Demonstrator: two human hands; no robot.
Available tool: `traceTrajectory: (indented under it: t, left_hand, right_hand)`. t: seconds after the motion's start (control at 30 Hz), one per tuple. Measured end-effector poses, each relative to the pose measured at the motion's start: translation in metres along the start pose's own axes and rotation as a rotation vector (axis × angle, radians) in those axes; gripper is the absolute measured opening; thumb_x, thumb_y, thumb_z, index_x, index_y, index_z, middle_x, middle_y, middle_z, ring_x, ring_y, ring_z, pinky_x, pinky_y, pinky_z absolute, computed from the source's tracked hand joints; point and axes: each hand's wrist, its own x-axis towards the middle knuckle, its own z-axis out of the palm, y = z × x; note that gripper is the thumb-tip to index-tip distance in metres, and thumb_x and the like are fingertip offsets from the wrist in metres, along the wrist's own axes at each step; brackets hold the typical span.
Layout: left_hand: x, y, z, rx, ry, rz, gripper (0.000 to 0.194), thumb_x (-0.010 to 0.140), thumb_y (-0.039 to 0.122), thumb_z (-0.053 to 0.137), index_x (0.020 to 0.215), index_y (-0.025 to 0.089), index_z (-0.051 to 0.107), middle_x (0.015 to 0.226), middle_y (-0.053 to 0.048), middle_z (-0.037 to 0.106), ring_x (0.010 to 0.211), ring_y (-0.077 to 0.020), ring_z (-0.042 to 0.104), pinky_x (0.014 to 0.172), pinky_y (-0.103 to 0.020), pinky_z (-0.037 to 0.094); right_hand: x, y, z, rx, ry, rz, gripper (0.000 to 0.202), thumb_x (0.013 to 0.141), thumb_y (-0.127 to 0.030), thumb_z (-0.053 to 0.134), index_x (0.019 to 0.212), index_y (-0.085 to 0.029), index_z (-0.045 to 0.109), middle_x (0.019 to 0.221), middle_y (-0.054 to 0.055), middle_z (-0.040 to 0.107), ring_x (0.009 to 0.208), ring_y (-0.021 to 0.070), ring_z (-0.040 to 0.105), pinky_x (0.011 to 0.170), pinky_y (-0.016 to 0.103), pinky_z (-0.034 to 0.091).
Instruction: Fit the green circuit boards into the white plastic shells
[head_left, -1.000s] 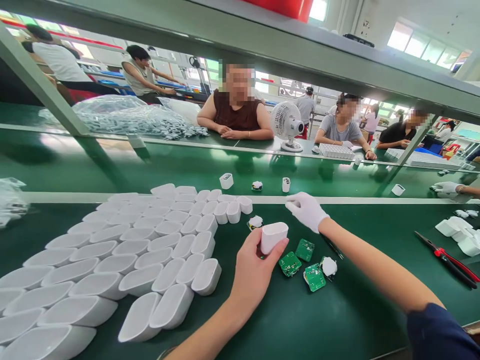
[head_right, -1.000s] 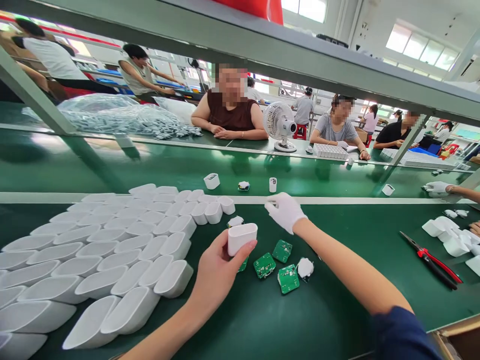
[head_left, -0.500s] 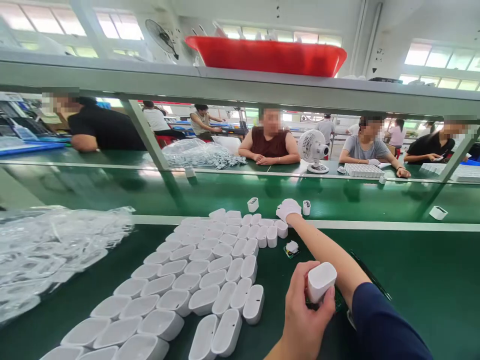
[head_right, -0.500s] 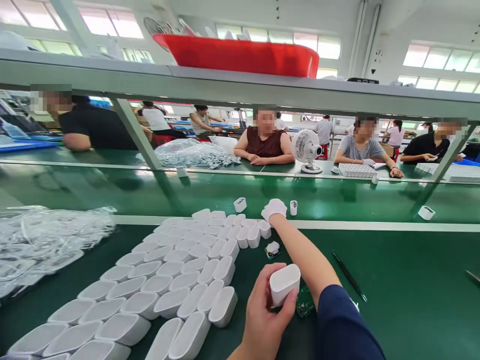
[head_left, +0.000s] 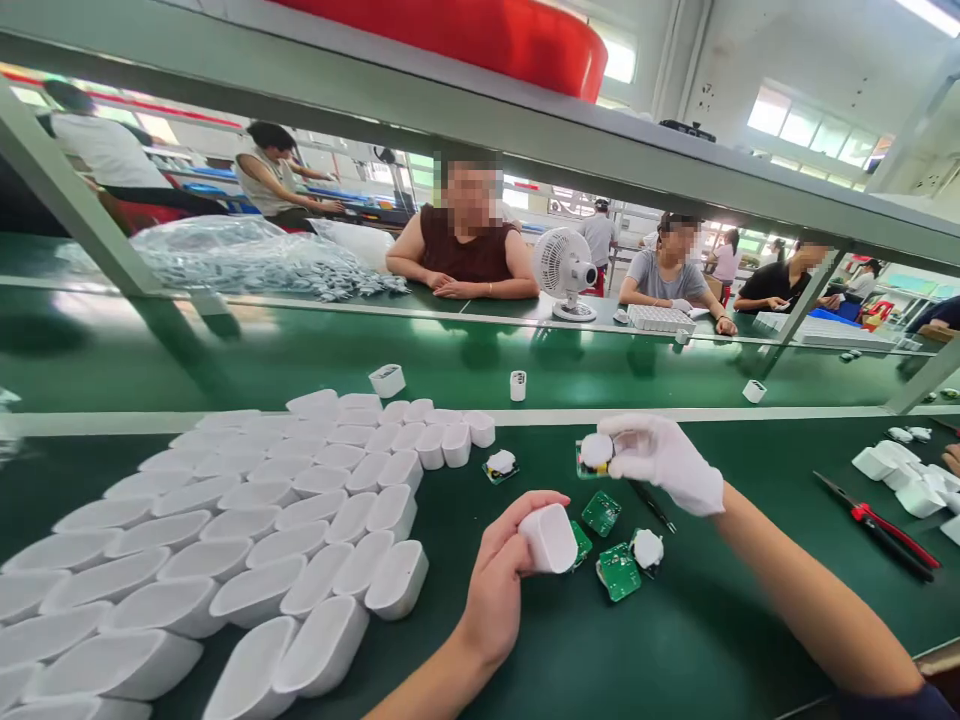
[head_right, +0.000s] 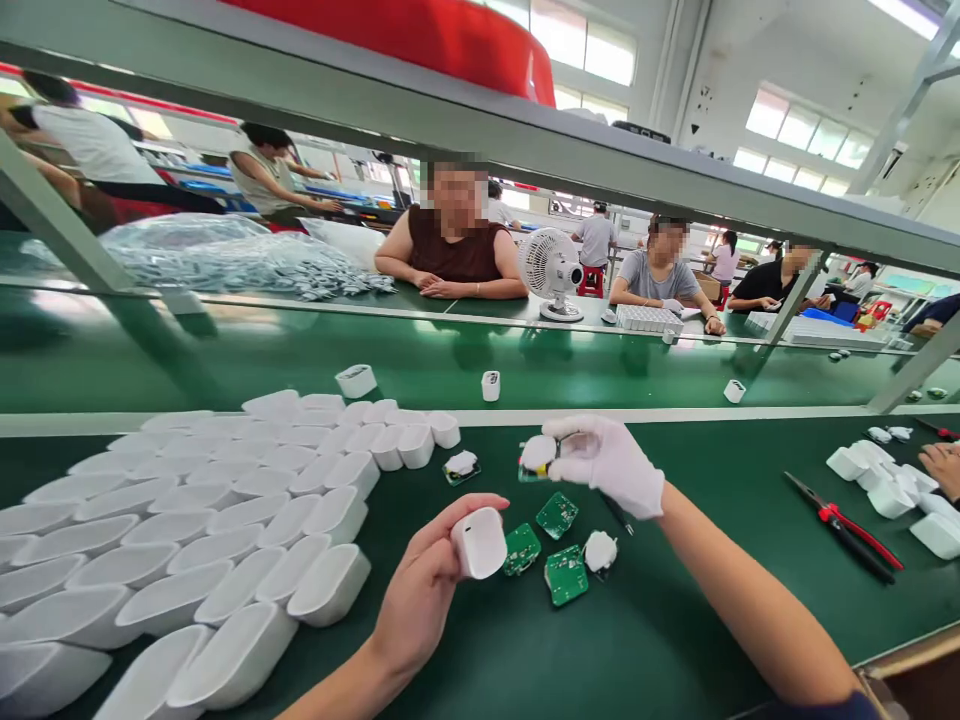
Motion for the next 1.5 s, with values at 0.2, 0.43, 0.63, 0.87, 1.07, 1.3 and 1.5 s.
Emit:
traceTrajectory:
  t: [0.2, 0.43, 0.63, 0.87, 1.07, 1.3, 1.5]
  left_hand:
    - [0.0, -0.004, 0.007, 0.049, -0.084, -0.043, 0.026, 0.069, 0.038, 0.038, 0.064, 0.018, 0.054, 0.058, 0.001, 0.046, 0.053, -0.0125, 0.037, 0.046, -0.023, 0.028]
    - [0.003, 0.001, 0.0, 0.164, 0.0, 0.07, 0.037, 0.082, 0.045, 0.035, 0.061, 0.018, 0.05, 0.056, 0.003, 0.045, 0.052, -0.0117, 0.036, 0.049, -0.024, 0.031]
    - [0.002, 0.005, -0.002, 0.234, -0.023, 0.15, 0.033, 0.083, 0.039, 0.039, 0.062, 0.018, 0.052, 0.058, 0.003, 0.047, 0.054, -0.0116, 0.038, 0.051, -0.024, 0.031]
    - [0.001, 0.007, -0.004, 0.289, -0.05, 0.23, 0.033, 0.084, 0.038, 0.038, 0.062, 0.018, 0.053, 0.058, 0.002, 0.048, 0.054, -0.0122, 0.04, 0.051, -0.025, 0.032]
    - [0.001, 0.006, -0.005, 0.294, -0.089, 0.2, 0.034, 0.084, 0.04, 0.038, 0.063, 0.017, 0.053, 0.059, 0.002, 0.048, 0.054, -0.0123, 0.039, 0.05, -0.025, 0.031]
    - [0.004, 0.005, -0.004, 0.233, -0.172, 0.06, 0.033, 0.081, 0.043, 0.041, 0.064, 0.017, 0.051, 0.059, 0.003, 0.045, 0.054, -0.0111, 0.036, 0.05, -0.024, 0.03]
    - [0.006, -0.002, 0.001, -0.032, -0.229, -0.276, 0.024, 0.078, 0.046, 0.046, 0.086, 0.023, 0.044, 0.049, 0.009, 0.038, 0.045, -0.009, 0.03, 0.044, -0.019, 0.028]
  right_hand:
    - [-0.055, -0.002, 0.021, -0.149, 0.001, -0.213, 0.033, 0.065, -0.01, 0.071, 0.094, -0.023, 0.065, 0.093, 0.002, 0.062, 0.071, 0.0115, 0.063, 0.065, 0.026, 0.055]
    - [-0.067, 0.015, 0.053, -0.372, 0.095, -0.69, 0.047, 0.071, -0.005, 0.066, 0.111, -0.029, 0.058, 0.093, 0.002, 0.062, 0.073, 0.0118, 0.062, 0.067, 0.025, 0.055]
    - [-0.071, 0.021, 0.061, -0.578, 0.192, -0.759, 0.041, 0.074, -0.009, 0.063, 0.111, -0.027, 0.057, 0.092, 0.003, 0.064, 0.079, 0.0144, 0.065, 0.07, 0.023, 0.055]
    - [-0.074, 0.021, 0.062, -0.754, 0.213, -0.797, 0.029, 0.081, -0.015, 0.058, 0.108, -0.023, 0.056, 0.089, 0.005, 0.066, 0.074, 0.0153, 0.066, 0.063, 0.023, 0.055]
    - [-0.075, 0.018, 0.062, -0.827, 0.208, -0.754, 0.023, 0.082, -0.017, 0.056, 0.104, -0.023, 0.061, 0.088, 0.004, 0.067, 0.075, 0.015, 0.066, 0.066, 0.023, 0.054]
    - [-0.075, 0.026, 0.066, -0.598, 0.167, -0.512, 0.032, 0.076, -0.021, 0.066, 0.106, -0.029, 0.062, 0.095, 0.002, 0.062, 0.075, 0.0137, 0.06, 0.068, 0.026, 0.05]
    - [-0.057, 0.034, 0.048, 0.001, -0.167, 0.202, 0.065, 0.075, -0.04, 0.066, 0.133, -0.025, 0.042, 0.075, -0.001, 0.054, 0.061, 0.0109, 0.047, 0.056, 0.026, 0.043]
